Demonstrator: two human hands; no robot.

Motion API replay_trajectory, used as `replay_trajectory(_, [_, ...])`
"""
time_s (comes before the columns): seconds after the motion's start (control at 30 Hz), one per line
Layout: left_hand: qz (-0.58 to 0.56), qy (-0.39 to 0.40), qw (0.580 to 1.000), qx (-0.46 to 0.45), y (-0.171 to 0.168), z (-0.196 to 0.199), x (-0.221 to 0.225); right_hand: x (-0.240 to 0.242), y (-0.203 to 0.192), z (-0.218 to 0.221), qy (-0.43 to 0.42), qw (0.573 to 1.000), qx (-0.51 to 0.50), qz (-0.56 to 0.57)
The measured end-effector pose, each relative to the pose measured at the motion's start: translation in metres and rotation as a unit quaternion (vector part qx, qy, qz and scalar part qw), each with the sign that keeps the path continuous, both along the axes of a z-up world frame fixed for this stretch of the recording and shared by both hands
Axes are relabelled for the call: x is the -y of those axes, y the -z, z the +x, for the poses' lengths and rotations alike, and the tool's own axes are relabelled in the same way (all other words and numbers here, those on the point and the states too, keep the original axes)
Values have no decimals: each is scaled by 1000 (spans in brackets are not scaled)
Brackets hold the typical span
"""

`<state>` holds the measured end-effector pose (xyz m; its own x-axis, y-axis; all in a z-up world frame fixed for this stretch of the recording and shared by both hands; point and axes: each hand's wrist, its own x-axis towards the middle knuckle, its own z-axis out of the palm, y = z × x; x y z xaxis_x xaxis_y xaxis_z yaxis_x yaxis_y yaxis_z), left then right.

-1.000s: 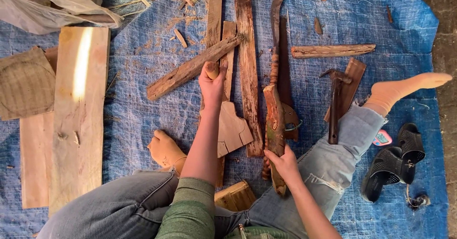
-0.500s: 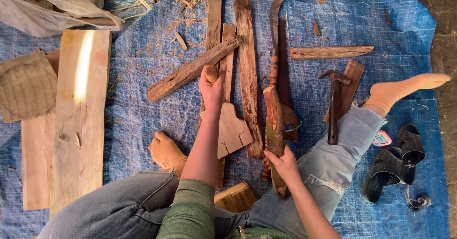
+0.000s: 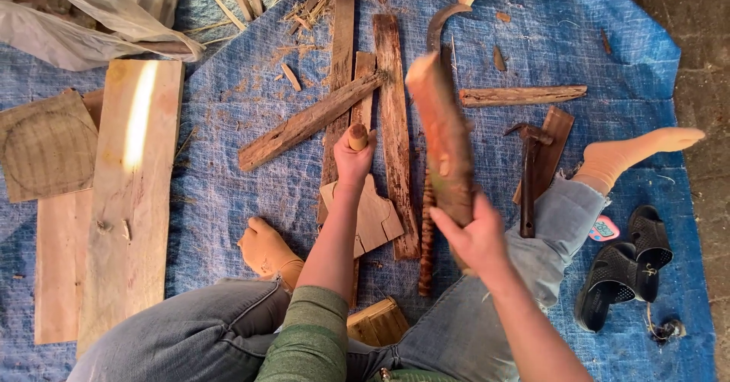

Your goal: Carving a small wooden component using manual tools like a saw and mallet on a floor-based workspace.

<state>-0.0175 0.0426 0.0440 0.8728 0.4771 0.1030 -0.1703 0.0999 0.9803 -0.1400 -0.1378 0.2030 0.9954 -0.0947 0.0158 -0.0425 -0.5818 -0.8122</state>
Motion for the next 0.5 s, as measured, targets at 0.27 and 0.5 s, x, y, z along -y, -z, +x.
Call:
replay_trajectory(0.27, [-16, 10, 1000, -7, 43, 7, 10, -24, -10, 23, -139, 971, 151, -121])
replay_trajectory(0.5, [32, 26, 999, -28, 3, -1, 14, -11, -39, 28, -111, 964, 65, -233])
